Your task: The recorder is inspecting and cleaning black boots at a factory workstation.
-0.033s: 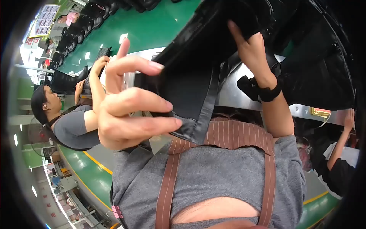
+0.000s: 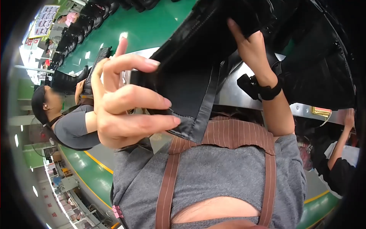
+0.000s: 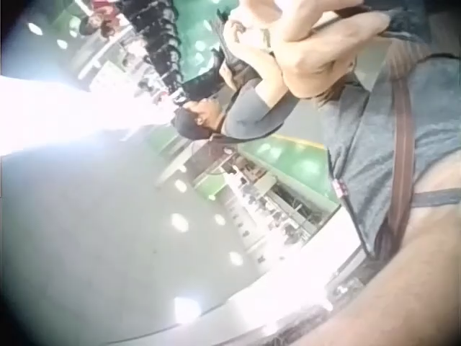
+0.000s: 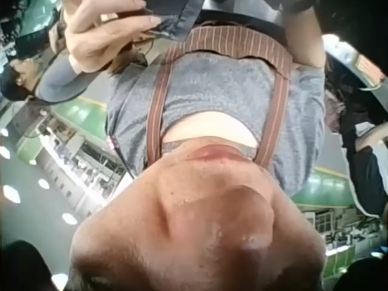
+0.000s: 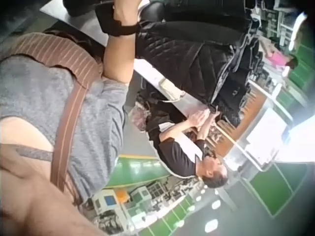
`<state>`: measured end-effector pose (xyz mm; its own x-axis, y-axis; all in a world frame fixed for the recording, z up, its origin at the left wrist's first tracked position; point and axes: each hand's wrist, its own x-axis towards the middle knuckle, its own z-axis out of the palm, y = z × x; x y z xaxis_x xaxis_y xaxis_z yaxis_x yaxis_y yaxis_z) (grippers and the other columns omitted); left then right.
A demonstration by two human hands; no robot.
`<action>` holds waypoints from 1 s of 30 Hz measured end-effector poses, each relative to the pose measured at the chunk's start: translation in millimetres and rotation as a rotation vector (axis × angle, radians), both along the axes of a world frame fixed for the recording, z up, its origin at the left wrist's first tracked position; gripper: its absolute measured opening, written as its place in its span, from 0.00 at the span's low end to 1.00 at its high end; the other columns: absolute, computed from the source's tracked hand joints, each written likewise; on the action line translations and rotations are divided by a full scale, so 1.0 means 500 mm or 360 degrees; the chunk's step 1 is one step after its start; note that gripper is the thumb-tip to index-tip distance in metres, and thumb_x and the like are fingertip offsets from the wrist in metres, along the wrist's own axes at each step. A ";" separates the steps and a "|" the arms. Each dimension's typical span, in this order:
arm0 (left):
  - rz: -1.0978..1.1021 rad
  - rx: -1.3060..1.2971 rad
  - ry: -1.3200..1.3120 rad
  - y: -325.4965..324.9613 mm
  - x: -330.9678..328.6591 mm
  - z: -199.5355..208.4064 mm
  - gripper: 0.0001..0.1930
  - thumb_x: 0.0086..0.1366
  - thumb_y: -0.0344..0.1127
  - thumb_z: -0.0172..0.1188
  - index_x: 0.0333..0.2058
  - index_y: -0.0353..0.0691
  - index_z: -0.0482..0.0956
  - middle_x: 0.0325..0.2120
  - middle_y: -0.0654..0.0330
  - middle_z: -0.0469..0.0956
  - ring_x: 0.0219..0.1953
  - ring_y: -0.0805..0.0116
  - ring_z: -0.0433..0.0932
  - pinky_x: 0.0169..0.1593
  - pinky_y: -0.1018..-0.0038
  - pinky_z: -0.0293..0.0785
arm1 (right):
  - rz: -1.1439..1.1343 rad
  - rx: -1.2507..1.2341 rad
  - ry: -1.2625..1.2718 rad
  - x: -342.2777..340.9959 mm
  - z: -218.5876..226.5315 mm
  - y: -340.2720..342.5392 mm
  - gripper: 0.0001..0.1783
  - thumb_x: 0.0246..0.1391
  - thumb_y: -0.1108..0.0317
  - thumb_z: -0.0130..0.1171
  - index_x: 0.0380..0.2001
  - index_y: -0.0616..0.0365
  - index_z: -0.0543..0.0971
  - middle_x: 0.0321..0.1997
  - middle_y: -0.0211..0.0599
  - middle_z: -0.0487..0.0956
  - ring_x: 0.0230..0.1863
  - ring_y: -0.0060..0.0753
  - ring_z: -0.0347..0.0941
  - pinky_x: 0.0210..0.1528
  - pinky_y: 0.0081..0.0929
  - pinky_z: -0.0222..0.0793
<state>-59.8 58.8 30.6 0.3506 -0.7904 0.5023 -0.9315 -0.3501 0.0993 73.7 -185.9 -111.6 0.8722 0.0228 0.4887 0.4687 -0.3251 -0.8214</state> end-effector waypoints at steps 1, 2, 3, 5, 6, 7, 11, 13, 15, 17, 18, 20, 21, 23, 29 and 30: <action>-0.0018 0.0034 0.0026 0.007 0.003 0.005 0.13 0.39 0.37 0.67 0.28 0.53 0.89 0.34 0.67 0.77 0.57 0.45 0.68 0.71 0.37 0.46 | 0.0011 0.0074 0.0110 0.002 -0.004 -0.001 0.18 0.62 0.63 0.61 0.50 0.64 0.78 0.42 0.41 0.83 0.42 0.29 0.77 0.49 0.26 0.71; 0.0027 0.0080 0.0037 0.009 -0.001 0.008 0.13 0.40 0.35 0.67 0.29 0.53 0.89 0.36 0.65 0.77 0.57 0.45 0.67 0.71 0.38 0.47 | 0.0017 0.0122 0.0212 0.004 -0.006 -0.005 0.18 0.62 0.63 0.62 0.50 0.64 0.78 0.42 0.39 0.84 0.42 0.28 0.77 0.49 0.26 0.71; 0.0040 0.0071 0.0042 0.010 -0.002 0.007 0.17 0.41 0.34 0.69 0.35 0.51 0.87 0.41 0.62 0.74 0.59 0.46 0.66 0.70 0.39 0.48 | 0.0025 0.0168 0.0312 0.004 -0.007 -0.005 0.18 0.62 0.62 0.62 0.49 0.64 0.79 0.42 0.38 0.84 0.42 0.28 0.77 0.49 0.26 0.70; 0.0164 -0.0143 0.0012 0.002 0.008 -0.017 0.27 0.42 0.31 0.73 0.46 0.48 0.82 0.51 0.56 0.68 0.62 0.47 0.63 0.69 0.41 0.52 | 0.0144 0.0251 0.0203 0.001 -0.010 -0.010 0.21 0.62 0.63 0.61 0.54 0.63 0.76 0.48 0.38 0.82 0.47 0.30 0.76 0.53 0.26 0.70; 0.0374 -0.0441 -0.0135 -0.006 0.021 -0.039 0.32 0.42 0.30 0.74 0.52 0.46 0.79 0.57 0.53 0.65 0.63 0.48 0.61 0.68 0.41 0.53 | 0.0203 0.0289 0.0148 -0.002 -0.014 -0.011 0.22 0.62 0.63 0.61 0.56 0.62 0.75 0.51 0.39 0.81 0.50 0.30 0.76 0.54 0.26 0.69; 0.0596 -0.0720 -0.0263 -0.021 0.033 -0.072 0.42 0.42 0.31 0.77 0.58 0.45 0.67 0.61 0.53 0.57 0.65 0.48 0.59 0.68 0.42 0.55 | 0.0303 0.0378 0.0098 -0.009 -0.021 -0.015 0.25 0.62 0.64 0.61 0.59 0.61 0.72 0.54 0.40 0.78 0.53 0.31 0.74 0.56 0.27 0.68; 0.0989 -0.0929 -0.0375 -0.066 0.065 -0.200 0.64 0.44 0.36 0.81 0.71 0.41 0.41 0.70 0.48 0.41 0.68 0.49 0.53 0.65 0.48 0.59 | 0.0487 0.0811 -0.0067 -0.060 -0.074 -0.032 0.36 0.55 0.66 0.67 0.63 0.60 0.64 0.56 0.41 0.75 0.55 0.32 0.74 0.56 0.31 0.71; 0.0880 -0.1231 0.0109 -0.096 0.081 -0.258 0.58 0.50 0.39 0.78 0.69 0.37 0.44 0.67 0.44 0.46 0.67 0.50 0.53 0.61 0.54 0.64 | 0.0222 0.0611 -0.0008 -0.100 -0.110 -0.033 0.27 0.52 0.68 0.70 0.54 0.61 0.72 0.47 0.35 0.79 0.44 0.25 0.76 0.48 0.25 0.72; 0.0727 -0.1481 0.0691 -0.108 0.082 -0.293 0.32 0.59 0.33 0.70 0.60 0.33 0.65 0.55 0.49 0.68 0.56 0.63 0.69 0.54 0.67 0.71 | 0.0226 0.0257 0.0270 -0.127 -0.137 -0.028 0.17 0.50 0.68 0.72 0.41 0.62 0.78 0.37 0.30 0.80 0.34 0.19 0.74 0.41 0.21 0.71; 0.0746 -0.1487 0.0987 -0.109 0.069 -0.316 0.15 0.64 0.29 0.64 0.49 0.31 0.77 0.42 0.56 0.80 0.44 0.70 0.77 0.47 0.74 0.73 | 0.0139 0.0234 0.0255 -0.136 -0.154 -0.011 0.12 0.50 0.68 0.72 0.33 0.61 0.80 0.31 0.30 0.80 0.28 0.18 0.74 0.35 0.19 0.71; 0.0738 -0.1583 0.0982 -0.116 0.069 -0.334 0.12 0.65 0.28 0.62 0.46 0.31 0.79 0.38 0.59 0.81 0.40 0.72 0.78 0.46 0.75 0.73 | 0.0144 0.0253 0.0327 -0.137 -0.158 -0.004 0.12 0.50 0.68 0.72 0.33 0.61 0.80 0.30 0.30 0.80 0.27 0.18 0.74 0.34 0.19 0.71; 0.0831 -0.1550 0.0972 -0.119 0.065 -0.366 0.11 0.66 0.29 0.62 0.44 0.31 0.80 0.37 0.58 0.82 0.40 0.70 0.79 0.47 0.74 0.73 | 0.0161 0.0312 0.0341 -0.134 -0.158 0.002 0.10 0.54 0.69 0.69 0.30 0.62 0.79 0.25 0.29 0.77 0.24 0.16 0.70 0.29 0.19 0.68; 0.0743 -0.1499 0.1243 -0.115 0.063 -0.382 0.19 0.60 0.31 0.69 0.49 0.31 0.77 0.42 0.56 0.81 0.44 0.66 0.79 0.51 0.70 0.72 | 0.0228 0.0276 0.0388 -0.131 -0.157 0.002 0.10 0.55 0.68 0.68 0.29 0.62 0.78 0.24 0.29 0.76 0.24 0.15 0.69 0.28 0.19 0.67; 0.0731 -0.1240 0.1260 -0.117 0.061 -0.420 0.33 0.51 0.34 0.76 0.55 0.32 0.73 0.49 0.53 0.78 0.50 0.62 0.77 0.57 0.67 0.70 | 0.0360 0.0199 0.0464 -0.125 -0.152 -0.005 0.11 0.57 0.68 0.66 0.28 0.62 0.76 0.21 0.29 0.73 0.23 0.14 0.66 0.26 0.20 0.64; 0.1043 -0.1114 0.1669 -0.148 0.050 -0.508 0.32 0.49 0.32 0.77 0.52 0.32 0.74 0.44 0.52 0.81 0.48 0.62 0.80 0.54 0.69 0.74 | 0.0783 0.0216 0.1087 -0.109 -0.077 -0.025 0.18 0.65 0.61 0.53 0.22 0.60 0.75 0.19 0.27 0.73 0.18 0.17 0.68 0.21 0.18 0.62; 0.1047 -0.1148 0.1600 -0.149 0.050 -0.514 0.31 0.50 0.32 0.76 0.52 0.32 0.74 0.44 0.52 0.81 0.47 0.62 0.80 0.53 0.69 0.74 | 0.0760 0.0210 0.1245 -0.106 -0.043 -0.029 0.19 0.66 0.62 0.52 0.22 0.59 0.75 0.19 0.27 0.73 0.18 0.18 0.68 0.20 0.17 0.62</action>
